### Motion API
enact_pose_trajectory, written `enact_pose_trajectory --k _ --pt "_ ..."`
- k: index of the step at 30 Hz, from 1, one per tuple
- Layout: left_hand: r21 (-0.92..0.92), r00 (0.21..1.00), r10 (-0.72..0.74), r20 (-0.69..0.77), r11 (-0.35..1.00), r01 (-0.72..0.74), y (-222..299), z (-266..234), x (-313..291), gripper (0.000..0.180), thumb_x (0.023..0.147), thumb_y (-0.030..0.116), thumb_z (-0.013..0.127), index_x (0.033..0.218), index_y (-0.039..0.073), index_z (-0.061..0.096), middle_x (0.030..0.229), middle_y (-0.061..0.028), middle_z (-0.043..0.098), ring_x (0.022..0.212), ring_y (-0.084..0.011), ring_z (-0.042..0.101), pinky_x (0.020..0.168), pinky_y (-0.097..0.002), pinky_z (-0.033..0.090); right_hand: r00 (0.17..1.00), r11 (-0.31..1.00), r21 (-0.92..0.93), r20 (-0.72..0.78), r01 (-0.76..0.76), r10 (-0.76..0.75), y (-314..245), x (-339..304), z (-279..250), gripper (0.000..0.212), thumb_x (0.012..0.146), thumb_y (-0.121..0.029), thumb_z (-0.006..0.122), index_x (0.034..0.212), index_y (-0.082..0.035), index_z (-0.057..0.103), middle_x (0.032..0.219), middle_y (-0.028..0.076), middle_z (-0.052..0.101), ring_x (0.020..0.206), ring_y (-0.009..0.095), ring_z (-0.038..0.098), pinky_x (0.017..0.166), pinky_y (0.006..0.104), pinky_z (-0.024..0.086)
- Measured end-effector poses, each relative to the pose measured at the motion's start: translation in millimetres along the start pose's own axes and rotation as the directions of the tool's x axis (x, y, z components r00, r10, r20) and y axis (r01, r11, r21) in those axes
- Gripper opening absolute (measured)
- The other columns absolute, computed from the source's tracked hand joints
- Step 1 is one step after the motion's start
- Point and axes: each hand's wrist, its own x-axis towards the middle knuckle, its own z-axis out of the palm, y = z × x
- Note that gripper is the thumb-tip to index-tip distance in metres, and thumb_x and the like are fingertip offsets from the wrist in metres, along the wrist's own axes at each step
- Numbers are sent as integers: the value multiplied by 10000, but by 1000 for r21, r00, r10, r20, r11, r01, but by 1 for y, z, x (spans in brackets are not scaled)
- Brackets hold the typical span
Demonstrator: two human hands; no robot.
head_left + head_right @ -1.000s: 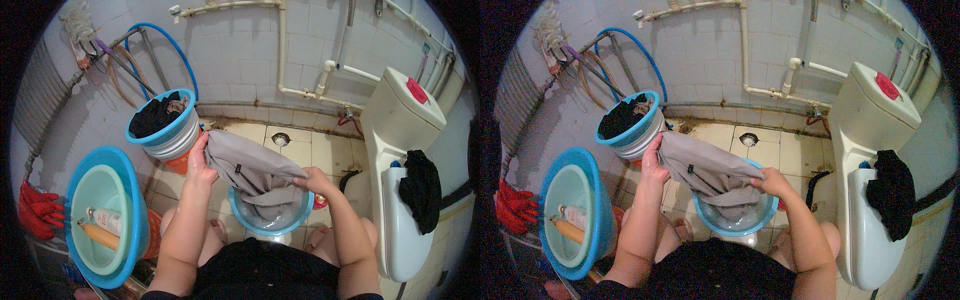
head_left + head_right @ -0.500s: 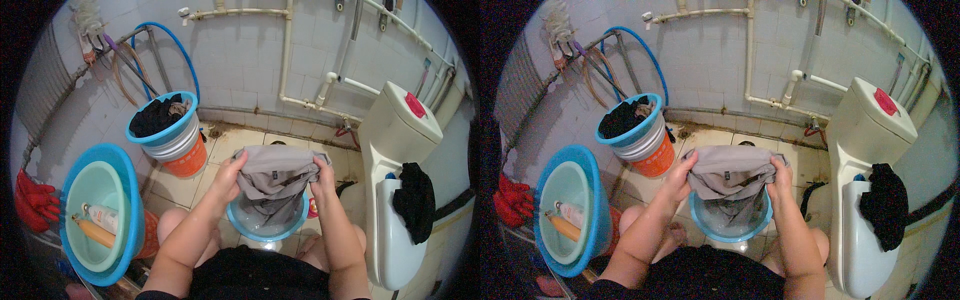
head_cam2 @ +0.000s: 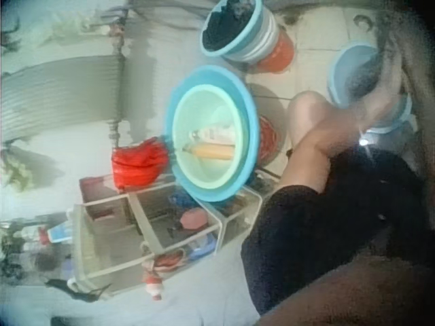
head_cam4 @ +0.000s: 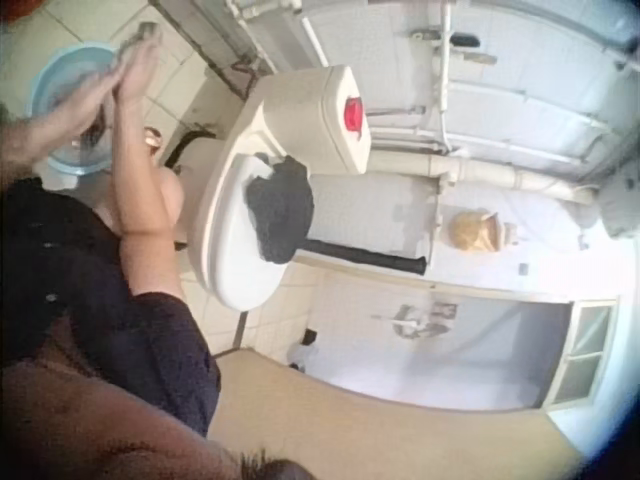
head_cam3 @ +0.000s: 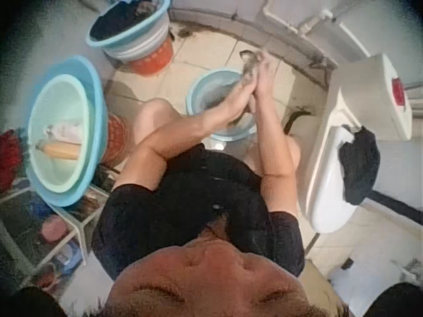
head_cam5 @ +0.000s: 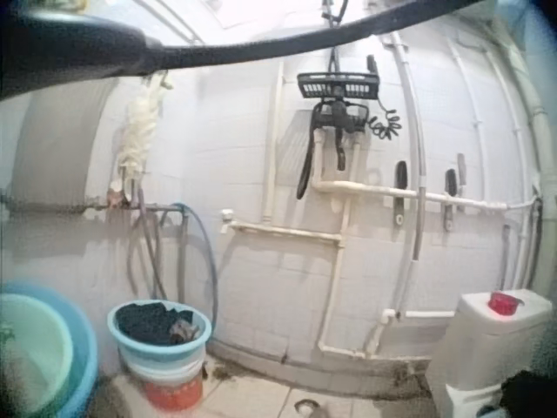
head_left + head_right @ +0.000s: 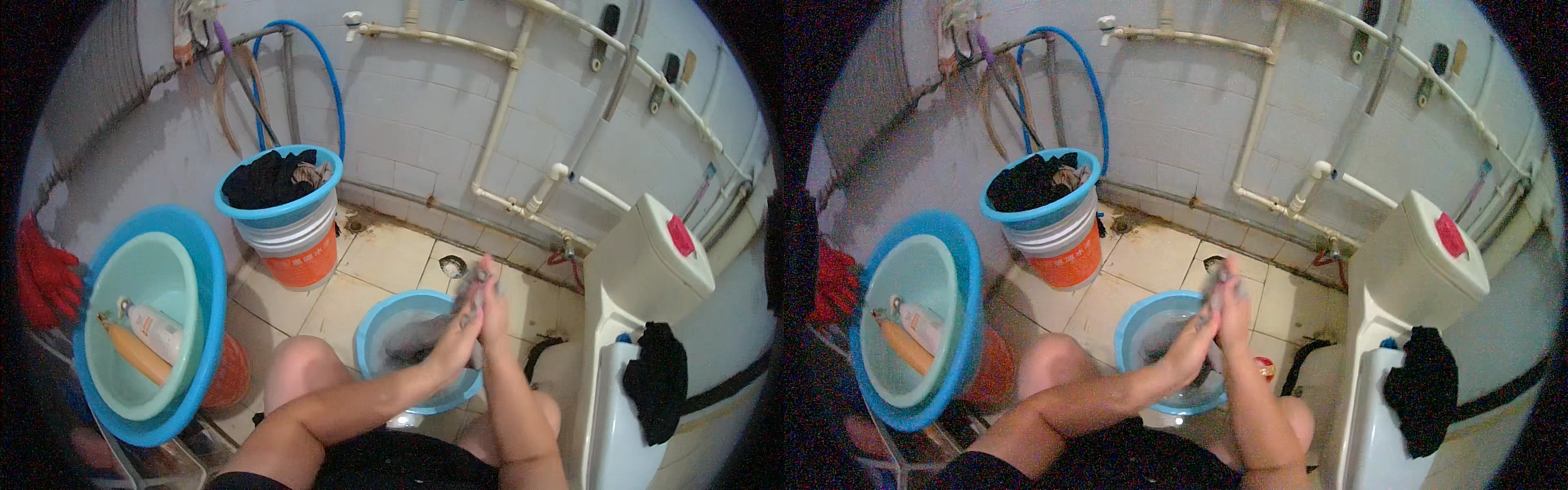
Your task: The person sits on the floor and hand-washes a grey garment in a blue basin filled with soapy water. They repeatedly scrub, rinse, and wring out the fabric, occasionally lifting it to inspect the cleaning progress.
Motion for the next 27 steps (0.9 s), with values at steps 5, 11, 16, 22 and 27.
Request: enact_pose_trajectory --k 5,11,16,22,27 --pt "-175 958 -265 -112 954 243 28 -34 27 510 939 391 377 1318 50 378 1292 -78 434 1150 -165 406 963 -308 330 983 977 -148 125 151 -133 0 -40 44 512 958 -307 354 1373 -17 273 1409 107 303 1287 222 297 1052 342 229" --pt "146 998 -29 59 989 20 -14 -5 2 562 952 353 342 1408 63 188 1466 -70 168 1347 -181 132 1081 -295 128 987 983 -127 116 130 -115 -10 -27 17 584 933 -387 395 1381 -35 265 1409 99 305 1305 220 256 1067 348 191" --pt "-287 975 205 -83 932 -221 0 -15 6 566 939 382 356 1391 62 244 1443 -103 230 1337 -215 170 1073 -334 162 969 951 -243 200 193 -145 3 -35 26 601 939 -433 343 1395 -57 227 1458 102 197 1350 220 141 1089 355 97" --pt "100 994 113 1 989 -113 -32 -15 22 554 947 391 331 1388 65 254 1452 -110 208 1328 -215 204 1072 -322 169 982 998 -2 179 62 -60 4 -34 15 531 959 -375 334 1414 -133 203 1447 110 220 1328 222 197 1071 351 167" --pt "-54 996 -49 -71 998 45 -11 -27 17 572 942 438 317 1328 17 342 1359 -154 369 1246 -240 348 1034 -334 254 1000 975 -222 -1 2 -2 5 -27 19 567 948 -429 324 1388 -79 247 1417 91 275 1234 221 327 1021 349 263"
